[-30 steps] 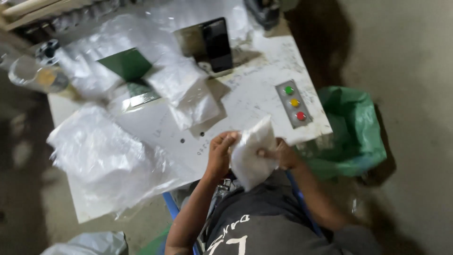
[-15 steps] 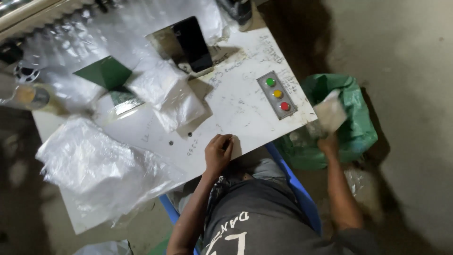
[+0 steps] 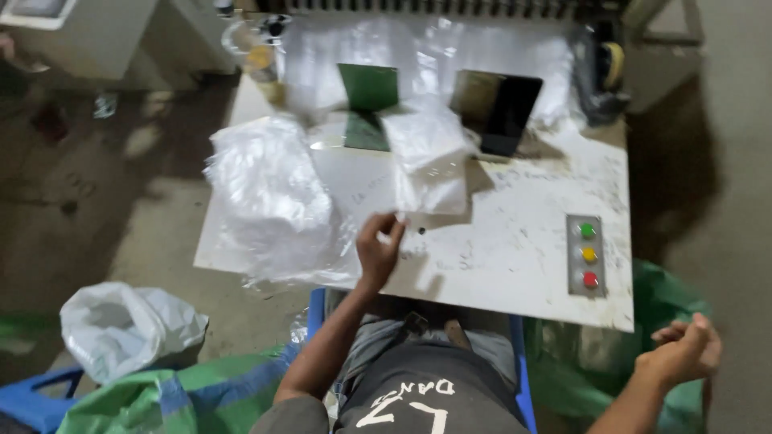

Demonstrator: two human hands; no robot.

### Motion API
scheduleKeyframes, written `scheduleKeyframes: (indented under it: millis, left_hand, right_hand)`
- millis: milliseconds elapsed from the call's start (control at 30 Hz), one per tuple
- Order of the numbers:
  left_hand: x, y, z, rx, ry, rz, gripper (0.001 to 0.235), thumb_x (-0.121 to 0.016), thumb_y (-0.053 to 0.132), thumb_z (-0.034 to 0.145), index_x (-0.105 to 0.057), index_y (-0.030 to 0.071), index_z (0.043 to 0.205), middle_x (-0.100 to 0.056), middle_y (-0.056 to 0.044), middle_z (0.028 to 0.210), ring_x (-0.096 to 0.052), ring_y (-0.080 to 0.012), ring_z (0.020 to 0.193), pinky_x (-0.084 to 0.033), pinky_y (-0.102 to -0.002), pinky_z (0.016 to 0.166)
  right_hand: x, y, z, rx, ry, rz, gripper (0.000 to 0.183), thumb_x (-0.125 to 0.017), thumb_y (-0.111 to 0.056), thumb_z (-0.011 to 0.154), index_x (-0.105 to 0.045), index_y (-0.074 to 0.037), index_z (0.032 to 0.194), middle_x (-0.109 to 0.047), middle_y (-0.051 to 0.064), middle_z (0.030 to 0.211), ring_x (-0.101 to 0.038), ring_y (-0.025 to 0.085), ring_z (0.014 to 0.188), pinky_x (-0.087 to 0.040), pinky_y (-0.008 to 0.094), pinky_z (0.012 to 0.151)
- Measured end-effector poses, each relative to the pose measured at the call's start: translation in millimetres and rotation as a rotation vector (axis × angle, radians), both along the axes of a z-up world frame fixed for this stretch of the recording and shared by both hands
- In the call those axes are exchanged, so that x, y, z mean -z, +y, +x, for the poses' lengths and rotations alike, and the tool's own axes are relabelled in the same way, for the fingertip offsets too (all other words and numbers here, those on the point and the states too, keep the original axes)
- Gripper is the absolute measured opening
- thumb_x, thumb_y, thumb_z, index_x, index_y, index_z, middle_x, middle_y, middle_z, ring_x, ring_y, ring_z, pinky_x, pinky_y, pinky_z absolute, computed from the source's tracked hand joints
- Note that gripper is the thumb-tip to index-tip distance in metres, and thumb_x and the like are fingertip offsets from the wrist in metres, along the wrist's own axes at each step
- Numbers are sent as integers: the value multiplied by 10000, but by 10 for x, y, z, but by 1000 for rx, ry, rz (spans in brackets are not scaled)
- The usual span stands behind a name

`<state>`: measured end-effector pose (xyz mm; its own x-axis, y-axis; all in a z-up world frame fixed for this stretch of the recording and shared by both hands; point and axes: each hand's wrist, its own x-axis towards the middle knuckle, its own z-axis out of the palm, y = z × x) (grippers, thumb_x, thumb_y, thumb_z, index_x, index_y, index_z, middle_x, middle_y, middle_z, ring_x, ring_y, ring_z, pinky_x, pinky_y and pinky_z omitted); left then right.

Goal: Folding and stacking clear plastic bags on a workstation table.

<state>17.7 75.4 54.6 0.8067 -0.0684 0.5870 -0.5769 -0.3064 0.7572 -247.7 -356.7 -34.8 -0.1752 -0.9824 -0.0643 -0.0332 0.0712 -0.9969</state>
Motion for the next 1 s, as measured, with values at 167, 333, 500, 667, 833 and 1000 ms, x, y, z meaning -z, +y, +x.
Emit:
scheduleKeyframes:
  millis: [167,333,500,667,833,1000]
  left_hand:
    - [-309,484,1192,-25,831,-679,944,-770,425,752,-435,-22,1513,-464,-180,1581,-490,-304,1428,-412,-448,1178]
    - [191,803,2369,71,948,-955,1150,-708,700,640,-342,103,1553,-371,-162,1484,-330,-326,1516,-259,-442,1241]
    - [-184,736,2680,71,975,-1441,671,-862,568,603,-368,178,837,-112,48,717,-107,-68,531,-125,-248,428]
    - [-338,636,3006,-123,1101,-1612,1666,-905,521,354,73,109,1638,-75,-209,1709,-140,-371,1584,-267,-441,1256]
    - [-341,532,3301,-11,1077,-1473,1538,-914,675,619,18,-82,1579,-63,-316,1566,-221,-463,1494,-193,-596,1228]
    - [-625,295,3500,-24,1115,-1554,1035,-853,528,796,-353,-44,1499,-405,-252,1428,-454,-397,1366,-393,-578,1150]
  right_hand:
    - [-613,133,1228,-863,-11,-229,533,-617,-449,1102,-605,7,1379,-701,150,1230,-719,208,1030,-611,255,882]
    - [-1010,282,2410,-1133,39,-152,572,-611,-599,1000,-471,-73,1174,-416,64,1084,-388,188,992,-310,310,856]
    - [-789,1,3286,-1056,258,-71,586,-593,-811,917,-454,-241,918,-299,-102,756,-223,51,660,-162,276,574]
    - [-819,-125,4000,-1047,313,56,1218,-587,-952,708,-528,-30,1502,-638,68,1136,-578,148,1037,-444,314,842]
    - [-774,-124,4549,-1016,274,-51,967,-718,-872,995,-602,18,1356,-613,195,1135,-607,264,1019,-487,481,915]
    - [-1043,22,5017,-967,437,-201,821,-1009,-553,790,-654,72,1187,-666,225,998,-677,330,983,-516,479,838]
